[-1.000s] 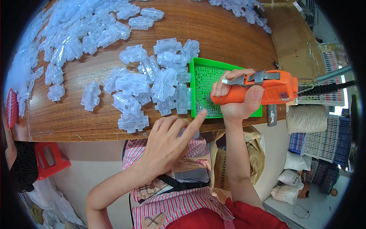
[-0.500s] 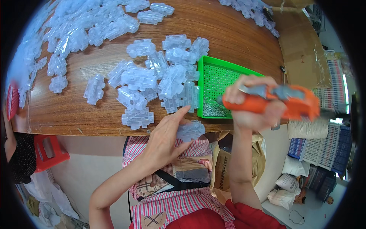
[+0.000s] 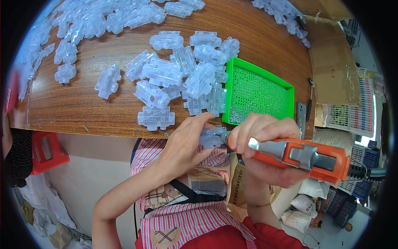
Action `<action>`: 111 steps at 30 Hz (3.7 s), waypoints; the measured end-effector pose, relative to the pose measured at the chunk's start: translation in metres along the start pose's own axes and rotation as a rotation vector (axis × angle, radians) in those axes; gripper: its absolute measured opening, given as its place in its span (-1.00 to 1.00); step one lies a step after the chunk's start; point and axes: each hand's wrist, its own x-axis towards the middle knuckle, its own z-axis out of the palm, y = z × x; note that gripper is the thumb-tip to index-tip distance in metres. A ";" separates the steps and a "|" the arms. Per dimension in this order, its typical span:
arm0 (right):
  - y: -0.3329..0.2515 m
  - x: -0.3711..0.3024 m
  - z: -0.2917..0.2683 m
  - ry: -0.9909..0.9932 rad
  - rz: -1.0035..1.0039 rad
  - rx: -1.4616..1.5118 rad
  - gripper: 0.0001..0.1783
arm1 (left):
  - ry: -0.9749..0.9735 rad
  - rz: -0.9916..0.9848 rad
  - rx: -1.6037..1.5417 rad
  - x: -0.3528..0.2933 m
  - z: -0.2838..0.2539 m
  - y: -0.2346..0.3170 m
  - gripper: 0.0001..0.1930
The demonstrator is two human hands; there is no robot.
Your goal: The person picks up a plastic part and a screw, then uses a pneumatic screwdriver to drive the screw into the part. They repeat this process for several parts before gathering the assembled pieces and placing them into a large paper bag.
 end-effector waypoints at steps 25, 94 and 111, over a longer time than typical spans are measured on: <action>-0.048 0.033 -0.005 0.062 -0.208 -0.014 -0.26 | 0.111 0.011 0.314 0.011 -0.039 0.050 -0.42; 0.037 0.041 -0.057 0.349 -0.165 -0.334 -0.20 | -0.108 0.052 0.035 0.006 -0.006 -0.004 -0.29; -0.026 0.036 -0.050 0.052 -0.351 -0.075 -0.05 | -0.263 0.047 0.395 0.012 -0.043 0.066 -0.18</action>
